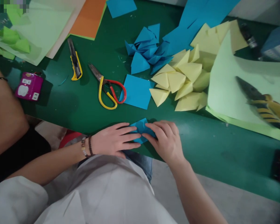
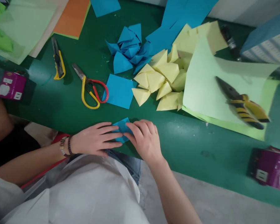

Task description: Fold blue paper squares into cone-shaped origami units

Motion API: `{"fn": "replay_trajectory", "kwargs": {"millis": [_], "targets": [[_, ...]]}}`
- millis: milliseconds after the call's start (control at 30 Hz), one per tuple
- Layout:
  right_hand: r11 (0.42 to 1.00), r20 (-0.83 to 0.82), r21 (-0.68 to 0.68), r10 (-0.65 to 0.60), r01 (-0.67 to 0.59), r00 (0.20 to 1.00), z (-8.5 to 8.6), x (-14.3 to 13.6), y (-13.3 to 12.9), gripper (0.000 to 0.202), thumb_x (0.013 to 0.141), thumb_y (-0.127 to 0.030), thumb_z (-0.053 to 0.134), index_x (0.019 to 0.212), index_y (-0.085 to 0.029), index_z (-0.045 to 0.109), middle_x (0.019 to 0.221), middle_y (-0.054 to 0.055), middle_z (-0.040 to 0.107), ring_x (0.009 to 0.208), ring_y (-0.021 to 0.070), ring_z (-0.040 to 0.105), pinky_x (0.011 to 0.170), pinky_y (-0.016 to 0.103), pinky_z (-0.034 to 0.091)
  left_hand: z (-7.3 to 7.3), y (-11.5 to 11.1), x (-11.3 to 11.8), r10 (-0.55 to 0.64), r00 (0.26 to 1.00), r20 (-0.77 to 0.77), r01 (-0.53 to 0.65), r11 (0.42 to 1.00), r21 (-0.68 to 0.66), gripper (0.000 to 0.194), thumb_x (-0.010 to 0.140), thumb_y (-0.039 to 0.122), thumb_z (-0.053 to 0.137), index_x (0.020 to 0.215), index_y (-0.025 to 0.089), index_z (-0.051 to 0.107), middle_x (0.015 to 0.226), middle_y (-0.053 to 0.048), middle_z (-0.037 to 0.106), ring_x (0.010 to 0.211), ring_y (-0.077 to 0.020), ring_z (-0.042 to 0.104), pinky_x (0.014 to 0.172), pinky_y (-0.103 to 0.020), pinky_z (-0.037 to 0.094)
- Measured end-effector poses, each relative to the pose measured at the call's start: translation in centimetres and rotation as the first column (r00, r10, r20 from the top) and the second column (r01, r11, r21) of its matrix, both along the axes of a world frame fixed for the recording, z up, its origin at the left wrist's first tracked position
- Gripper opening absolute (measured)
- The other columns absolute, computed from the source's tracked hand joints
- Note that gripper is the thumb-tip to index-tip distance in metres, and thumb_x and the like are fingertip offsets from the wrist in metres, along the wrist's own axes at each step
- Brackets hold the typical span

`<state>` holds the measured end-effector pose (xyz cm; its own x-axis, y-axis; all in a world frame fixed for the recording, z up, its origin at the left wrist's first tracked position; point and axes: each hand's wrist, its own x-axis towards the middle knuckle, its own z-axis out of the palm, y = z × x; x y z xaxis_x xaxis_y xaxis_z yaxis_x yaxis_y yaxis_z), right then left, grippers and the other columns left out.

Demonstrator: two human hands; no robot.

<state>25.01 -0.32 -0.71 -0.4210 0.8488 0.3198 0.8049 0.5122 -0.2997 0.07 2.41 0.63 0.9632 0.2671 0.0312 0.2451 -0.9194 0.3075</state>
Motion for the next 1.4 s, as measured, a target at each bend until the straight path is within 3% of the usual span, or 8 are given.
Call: {"fn": "replay_trajectory", "kwargs": {"millis": [133, 200, 267, 367, 467, 633, 1067, 1400], "targets": [[0.997, -0.107, -0.031, -0.08, 0.077, 0.991, 1.0, 0.4, -0.4, 0.028, 0.09, -0.03, 0.062, 0.116, -0.023, 0.058, 0.099, 0.009, 0.069, 0.097, 0.0256, 0.06, 0.085, 0.04, 0.048, 0.1, 0.0, 0.1, 0.006, 1.0, 0.006, -0.006, 1.0, -0.02, 0.061, 0.087, 0.06, 0.058, 0.137, 0.026, 0.053, 0.148, -0.005, 0.049, 0.137, -0.0287, 0.041, 0.116, -0.047, 0.031], [0.974, -0.207, -0.098, -0.222, 0.206, 0.953, 2.2, 0.3, -1.5, 0.023, 0.092, -0.023, 0.057, 0.115, -0.024, 0.058, 0.103, 0.007, 0.071, 0.094, 0.0226, 0.063, 0.083, 0.037, 0.05, 0.1, 0.1, 0.1, 0.003, 1.0, 0.002, -0.003, 1.0, -0.024, 0.061, 0.088, 0.061, 0.056, 0.137, 0.025, 0.053, 0.148, -0.004, 0.048, 0.138, -0.0286, 0.04, 0.116, -0.046, 0.03], [0.915, -0.272, -0.25, -0.379, 0.316, 0.884, 3.4, -0.2, -3.2, 0.02, 0.094, -0.021, 0.052, 0.113, -0.025, 0.058, 0.108, 0.006, 0.072, 0.077, 0.0164, 0.064, 0.07, 0.031, 0.052, 0.2, 0.1, 0.1, -0.002, 1.0, -0.005, 0.002, 1.0, -0.027, 0.061, 0.088, 0.061, 0.056, 0.138, 0.026, 0.052, 0.149, -0.004, 0.047, 0.139, -0.0282, 0.039, 0.117, -0.046, 0.029], [0.807, -0.321, -0.561, -0.415, 0.182, 0.851, 4.5, -1.7, -6.0, 0.015, 0.097, -0.025, 0.046, 0.109, -0.024, 0.054, 0.123, 0.009, 0.069, 0.056, 0.009, 0.059, 0.053, 0.024, 0.05, 0.1, 0.1, 0.1, 0.002, 1.0, -0.018, -0.003, 0.999, -0.035, 0.062, 0.088, 0.062, 0.055, 0.139, 0.026, 0.05, 0.15, -0.004, 0.046, 0.14, -0.0281, 0.038, 0.117, -0.045, 0.029], [0.726, -0.311, -0.681, -0.402, 0.094, 0.861, 4.4, -3.0, -7.7, 0.015, 0.098, -0.028, 0.042, 0.108, -0.024, 0.052, 0.13, 0.013, 0.065, 0.054, 0.0086, 0.059, 0.052, 0.024, 0.051, 0.1, 0.1, 0.1, 0.0, 1.0, -0.02, -0.001, 0.999, -0.038, 0.063, 0.088, 0.063, 0.055, 0.139, 0.026, 0.051, 0.151, -0.005, 0.045, 0.14, -0.0283, 0.038, 0.117, -0.045, 0.029], [0.675, -0.322, -0.731, -0.467, 0.097, 0.824, 3.6, -3.6, -8.3, 0.016, 0.098, -0.029, 0.041, 0.111, -0.024, 0.049, 0.135, 0.015, 0.061, 0.056, 0.0089, 0.061, 0.053, 0.024, 0.051, -0.1, 0.1, 0.1, -0.007, 1.0, -0.009, 0.007, 0.999, -0.039, 0.065, 0.086, 0.064, 0.056, 0.138, 0.025, 0.051, 0.151, -0.003, 0.045, 0.14, -0.0288, 0.037, 0.118, -0.045, 0.028], [0.58, -0.359, -0.81, -0.605, 0.085, 0.711, 3.6, -3.8, -8.2, 0.018, 0.097, -0.035, 0.043, 0.111, -0.025, 0.048, 0.132, 0.014, 0.064, 0.043, 0.0058, 0.044, 0.048, 0.025, 0.047, 0.1, 0.2, 0.2, 0.007, 1.0, 0.011, -0.007, 0.999, -0.05, 0.059, 0.087, 0.062, 0.057, 0.133, 0.026, 0.056, 0.15, -0.005, 0.046, 0.138, -0.0286, 0.039, 0.116, -0.046, 0.03], [0.598, -0.341, -0.798, -0.553, 0.077, 0.76, 3.4, -3.1, -8.0, 0.016, 0.097, -0.035, 0.044, 0.109, -0.025, 0.049, 0.131, 0.012, 0.065, 0.05, 0.0074, 0.05, 0.051, 0.024, 0.048, 0.1, 0.2, 0.2, -0.012, 1.0, -0.019, 0.012, 1.0, -0.01, 0.062, 0.085, 0.063, 0.059, 0.135, 0.027, 0.054, 0.154, -0.001, 0.04, 0.139, -0.0288, 0.038, 0.116, -0.045, 0.031]]}}
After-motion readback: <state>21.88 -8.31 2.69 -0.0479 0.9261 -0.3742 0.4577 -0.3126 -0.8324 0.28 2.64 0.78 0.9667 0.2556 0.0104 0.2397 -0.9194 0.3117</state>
